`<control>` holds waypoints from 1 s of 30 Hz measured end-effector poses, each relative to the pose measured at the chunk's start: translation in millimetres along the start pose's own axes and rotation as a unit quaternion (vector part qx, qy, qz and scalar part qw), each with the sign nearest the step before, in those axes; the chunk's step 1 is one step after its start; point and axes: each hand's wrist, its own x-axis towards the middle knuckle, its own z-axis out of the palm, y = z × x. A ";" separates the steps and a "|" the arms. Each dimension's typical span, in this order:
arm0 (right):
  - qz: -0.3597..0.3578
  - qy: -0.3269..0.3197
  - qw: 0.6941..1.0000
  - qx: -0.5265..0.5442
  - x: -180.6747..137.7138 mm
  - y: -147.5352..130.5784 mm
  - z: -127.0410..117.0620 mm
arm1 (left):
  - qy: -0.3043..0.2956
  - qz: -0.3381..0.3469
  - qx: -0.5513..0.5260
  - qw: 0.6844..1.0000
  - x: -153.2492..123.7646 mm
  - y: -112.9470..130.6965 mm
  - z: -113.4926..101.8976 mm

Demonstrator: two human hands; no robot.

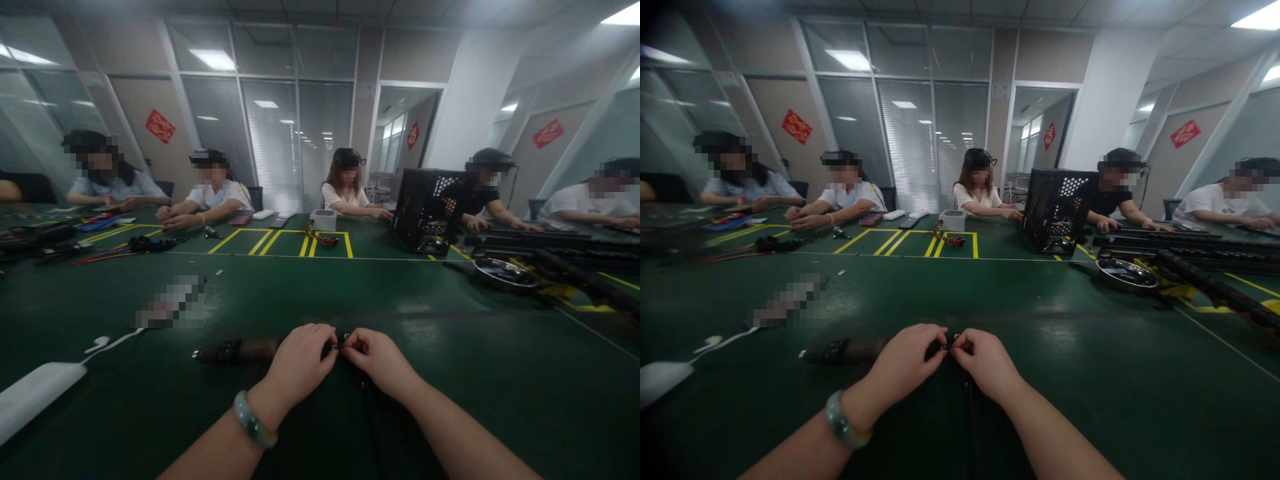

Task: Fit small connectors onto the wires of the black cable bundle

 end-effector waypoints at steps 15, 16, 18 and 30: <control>0.002 -0.024 1.000 0.002 2.4 4.0 0.1 | -0.003 0.015 0.017 1.000 -0.4 3.1 -2.3; 0.004 -0.025 1.000 0.002 2.2 3.5 -0.1 | 0.000 0.013 0.014 1.000 -0.6 3.3 -2.5; 0.007 -0.022 1.000 -0.003 1.6 1.8 -0.5 | 0.004 0.001 0.012 1.000 -1.2 3.6 -2.6; 0.013 -0.024 1.000 -0.004 1.7 2.3 -0.7 | 0.000 0.013 0.007 1.000 -1.0 3.0 -2.6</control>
